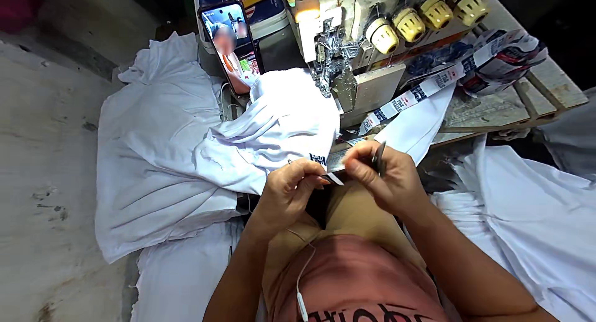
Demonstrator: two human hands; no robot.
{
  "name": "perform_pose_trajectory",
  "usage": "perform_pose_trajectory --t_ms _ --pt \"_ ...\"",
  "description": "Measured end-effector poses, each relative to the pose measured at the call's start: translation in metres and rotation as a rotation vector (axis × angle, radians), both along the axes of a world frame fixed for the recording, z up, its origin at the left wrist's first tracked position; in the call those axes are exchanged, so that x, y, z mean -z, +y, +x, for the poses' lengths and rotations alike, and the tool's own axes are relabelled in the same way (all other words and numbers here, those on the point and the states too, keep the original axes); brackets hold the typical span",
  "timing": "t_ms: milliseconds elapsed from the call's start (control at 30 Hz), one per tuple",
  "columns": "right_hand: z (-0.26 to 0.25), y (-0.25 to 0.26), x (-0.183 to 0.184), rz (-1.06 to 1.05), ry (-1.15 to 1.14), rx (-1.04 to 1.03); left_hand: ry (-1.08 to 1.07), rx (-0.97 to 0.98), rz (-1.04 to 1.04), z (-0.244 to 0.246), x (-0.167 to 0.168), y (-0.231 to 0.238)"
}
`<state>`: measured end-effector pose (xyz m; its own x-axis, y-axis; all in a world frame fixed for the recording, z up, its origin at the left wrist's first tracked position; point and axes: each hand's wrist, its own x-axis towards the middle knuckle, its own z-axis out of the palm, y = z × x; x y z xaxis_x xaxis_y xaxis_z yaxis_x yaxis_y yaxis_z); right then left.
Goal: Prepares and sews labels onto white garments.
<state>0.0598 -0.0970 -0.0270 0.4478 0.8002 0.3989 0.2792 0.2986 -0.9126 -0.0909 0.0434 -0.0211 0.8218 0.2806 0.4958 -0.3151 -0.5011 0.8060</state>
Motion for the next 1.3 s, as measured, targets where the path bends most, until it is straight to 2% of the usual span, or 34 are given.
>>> perform_pose_trajectory --t_ms 100,167,333,467,600,667,900,1133,1300 --pt "-0.001 0.013 0.007 -0.119 0.364 -0.104 -0.026 0.078 -0.032 0.0 0.0 0.004" --pt "-0.006 0.02 0.007 -0.102 0.404 -0.112 -0.005 0.074 -0.048 -0.001 0.0 0.005" --pt "-0.013 0.023 0.008 -0.045 0.208 -0.005 0.025 -0.145 -0.24 -0.004 0.001 0.001" --pt "-0.017 0.02 0.009 -0.062 0.224 0.018 0.011 -0.251 -0.317 0.001 0.0 -0.003" --pt "-0.017 0.019 0.013 -0.023 0.291 0.003 0.04 -0.272 -0.273 0.004 -0.004 -0.002" --pt "-0.016 0.019 0.014 -0.023 0.239 0.018 0.063 -0.28 -0.265 0.005 -0.005 -0.001" --pt "-0.018 0.021 0.016 -0.033 0.173 0.087 0.078 -0.245 -0.448 0.008 -0.005 0.0" --pt "-0.019 0.021 0.018 -0.001 0.103 0.116 0.135 -0.237 -0.423 0.011 -0.008 0.006" --pt "-0.004 0.027 0.043 0.094 -0.084 0.365 0.168 -0.217 -0.303 0.021 -0.021 0.025"
